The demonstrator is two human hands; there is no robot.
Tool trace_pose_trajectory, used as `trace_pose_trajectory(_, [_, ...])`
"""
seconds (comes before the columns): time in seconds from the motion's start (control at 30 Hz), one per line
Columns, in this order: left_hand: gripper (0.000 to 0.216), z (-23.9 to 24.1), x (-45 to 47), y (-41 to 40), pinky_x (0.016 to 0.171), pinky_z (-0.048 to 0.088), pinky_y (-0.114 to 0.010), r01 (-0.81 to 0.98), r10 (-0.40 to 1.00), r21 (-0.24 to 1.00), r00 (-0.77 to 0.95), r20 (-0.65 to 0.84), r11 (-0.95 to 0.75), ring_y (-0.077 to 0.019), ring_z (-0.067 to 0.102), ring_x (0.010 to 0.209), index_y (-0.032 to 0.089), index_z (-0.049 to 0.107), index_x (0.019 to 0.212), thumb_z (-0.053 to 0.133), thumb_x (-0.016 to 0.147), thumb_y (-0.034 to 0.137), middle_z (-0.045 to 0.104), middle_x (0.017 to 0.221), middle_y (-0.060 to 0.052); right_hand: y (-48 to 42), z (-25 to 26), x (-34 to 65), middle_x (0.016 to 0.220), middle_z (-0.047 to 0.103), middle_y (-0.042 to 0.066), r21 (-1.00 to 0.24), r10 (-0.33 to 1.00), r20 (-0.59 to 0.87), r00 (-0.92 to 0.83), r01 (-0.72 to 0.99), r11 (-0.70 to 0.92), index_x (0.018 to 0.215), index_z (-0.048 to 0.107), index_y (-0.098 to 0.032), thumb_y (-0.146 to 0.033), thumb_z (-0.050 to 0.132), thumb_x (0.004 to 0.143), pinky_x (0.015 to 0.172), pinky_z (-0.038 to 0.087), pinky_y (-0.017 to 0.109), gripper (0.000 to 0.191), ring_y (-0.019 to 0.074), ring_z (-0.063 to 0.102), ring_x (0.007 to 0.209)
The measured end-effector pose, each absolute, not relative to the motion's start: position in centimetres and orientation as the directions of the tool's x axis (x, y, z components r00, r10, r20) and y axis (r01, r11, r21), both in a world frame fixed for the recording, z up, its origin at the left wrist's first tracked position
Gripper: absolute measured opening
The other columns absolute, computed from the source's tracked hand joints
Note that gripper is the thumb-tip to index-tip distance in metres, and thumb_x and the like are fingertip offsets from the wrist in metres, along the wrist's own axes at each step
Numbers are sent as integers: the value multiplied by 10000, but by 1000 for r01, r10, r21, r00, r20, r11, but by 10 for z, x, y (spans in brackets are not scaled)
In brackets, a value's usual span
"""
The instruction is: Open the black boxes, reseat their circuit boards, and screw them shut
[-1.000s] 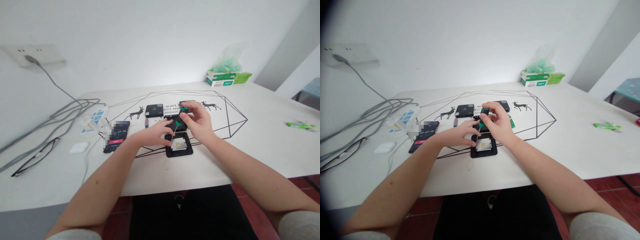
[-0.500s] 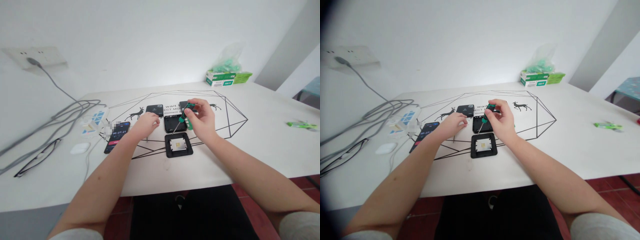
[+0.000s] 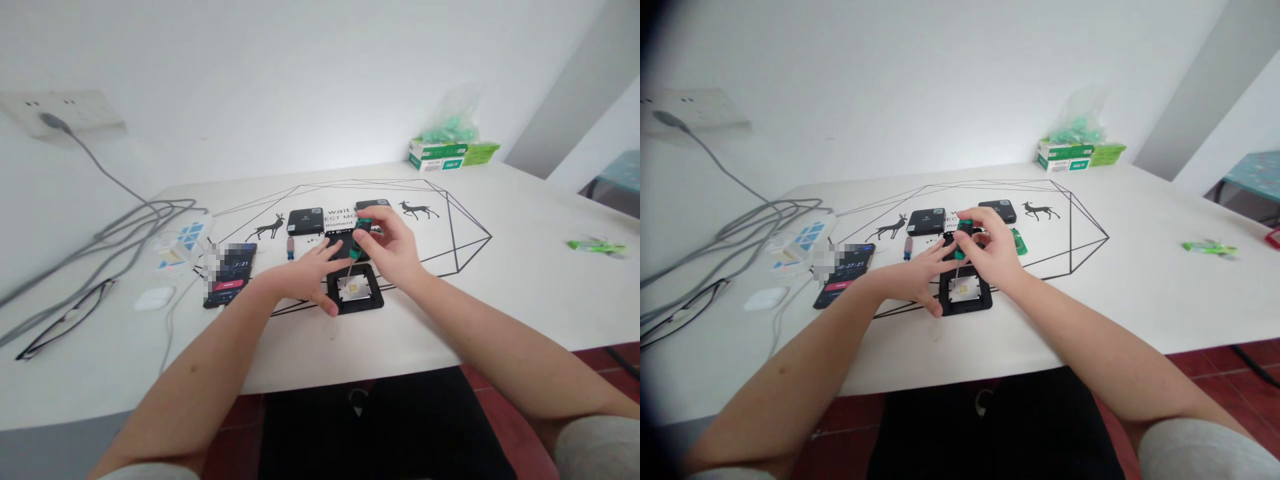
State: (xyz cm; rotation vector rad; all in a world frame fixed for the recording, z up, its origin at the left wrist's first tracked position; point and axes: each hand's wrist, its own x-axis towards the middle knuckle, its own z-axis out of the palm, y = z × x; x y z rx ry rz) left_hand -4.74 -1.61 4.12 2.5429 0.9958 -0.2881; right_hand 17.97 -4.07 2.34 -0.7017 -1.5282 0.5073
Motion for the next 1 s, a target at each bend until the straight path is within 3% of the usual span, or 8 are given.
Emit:
trace_pose_trajectory(0.2, [1278,32,-36,-26,1291,94,-724,682,569,232,717,-403,-694,-558,-140,1628,392,193,1744,795,725,873,-146,1822,-80,-52,28,170,1203,696,92,-633,642,757,-123,111,766,1188,714,-287,-321,692,983,692,631,316,209,226,678,1087])
trace_pose_trajectory(0.4, [1249,36,-32,-31,1289,112,-716,672,561,194,717,-413,-715,-559,-111,1633,430,145,1741,807,756,821,-140,1827,-70,-56,32,169,1199,712,91,-597,605,787,-123,100,796,1180,723,-281,-295,696,977,699,632,313,205,224,690,1092])
trace_pose_trajectory(0.67, [1214,34,-28,-37,1294,67,-716,636,542,161,743,-393,-755,-539,-155,1632,376,174,1749,759,790,837,-69,1832,-99,-56,35,169,1183,729,104,-574,583,796,-167,101,813,1179,721,-278,-296,678,984,694,656,346,200,242,695,1096])
trace_pose_trajectory(0.8, [1178,30,-29,-37,1301,80,-689,615,539,158,766,-350,-772,-529,-74,1649,318,247,1742,730,807,849,31,1831,-141,-56,36,169,1196,731,108,-523,532,816,-226,101,846,1194,719,-287,-288,683,988,707,654,366,209,257,690,1118])
trace_pose_trajectory(1.0, [1137,23,-32,-37,1295,199,-609,607,543,188,784,-301,-772,-506,83,1656,237,385,1690,722,799,857,329,1762,-175,-55,32,167,1157,682,85,-466,461,856,-236,34,884,1266,692,-323,-264,754,960,754,642,374,318,234,668,1068])
